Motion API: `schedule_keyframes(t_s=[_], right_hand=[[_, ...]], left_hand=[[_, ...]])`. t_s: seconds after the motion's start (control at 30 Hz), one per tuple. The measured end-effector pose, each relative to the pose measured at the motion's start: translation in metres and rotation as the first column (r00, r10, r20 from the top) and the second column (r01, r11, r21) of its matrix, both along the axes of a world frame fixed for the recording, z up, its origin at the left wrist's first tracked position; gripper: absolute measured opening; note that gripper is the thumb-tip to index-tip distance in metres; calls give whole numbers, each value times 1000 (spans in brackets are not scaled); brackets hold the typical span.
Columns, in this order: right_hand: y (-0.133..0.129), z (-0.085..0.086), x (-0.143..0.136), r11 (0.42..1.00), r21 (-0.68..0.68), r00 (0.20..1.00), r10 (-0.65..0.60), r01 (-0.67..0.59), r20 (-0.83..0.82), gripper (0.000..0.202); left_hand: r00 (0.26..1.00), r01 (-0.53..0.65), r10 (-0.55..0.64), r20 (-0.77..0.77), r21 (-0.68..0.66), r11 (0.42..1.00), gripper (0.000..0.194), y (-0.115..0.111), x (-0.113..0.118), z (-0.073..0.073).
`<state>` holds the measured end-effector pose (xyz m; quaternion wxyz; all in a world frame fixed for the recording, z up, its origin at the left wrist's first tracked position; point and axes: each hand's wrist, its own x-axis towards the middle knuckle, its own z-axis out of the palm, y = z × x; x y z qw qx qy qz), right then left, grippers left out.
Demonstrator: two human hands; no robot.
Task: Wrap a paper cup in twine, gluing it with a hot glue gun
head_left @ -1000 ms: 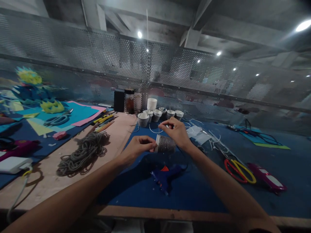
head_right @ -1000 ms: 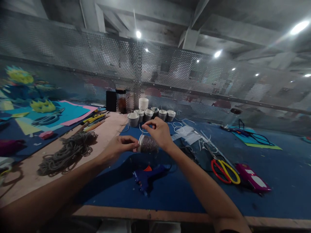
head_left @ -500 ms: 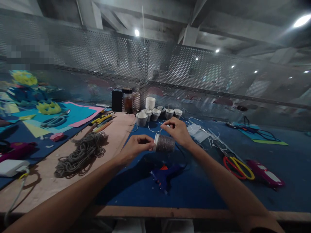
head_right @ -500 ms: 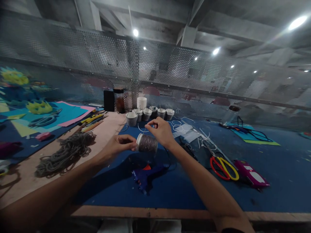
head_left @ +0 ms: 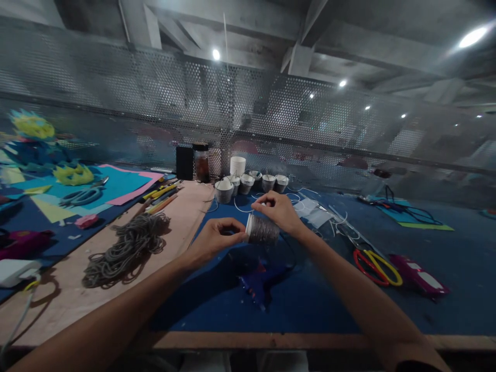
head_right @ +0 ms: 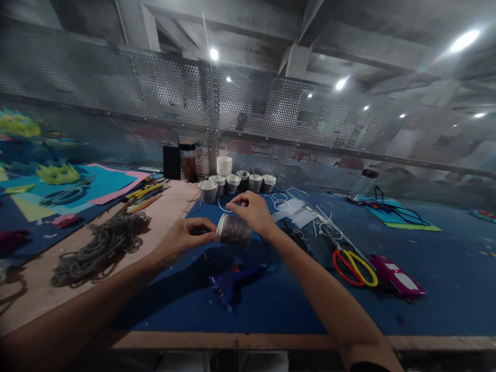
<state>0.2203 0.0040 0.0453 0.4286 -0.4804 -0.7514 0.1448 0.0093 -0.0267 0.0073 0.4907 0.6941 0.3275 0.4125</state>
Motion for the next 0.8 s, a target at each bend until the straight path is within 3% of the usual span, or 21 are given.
schedule_keyframes(t_s=[0.37,0.53,0.7,0.8], right_hand=[[4,-3,12,988,-145,997,62,-55,47,21],[6,-3,11,976,-166,989,149,-142,27,26],[-11,10,21,969,-187,985,169,-163,15,44],[-28,10,31,940,-271,969,235,-208,71,55]], left_hand=[[1000,8,-8,4,4,1000,20,-1,0,0],[1000,-12,12,23,0,1000,19,2,0,-2],[987,-126,130,98,-43,991,17,6,0,-2],[978,-168,173,115,-53,984,19,5,1,-1]])
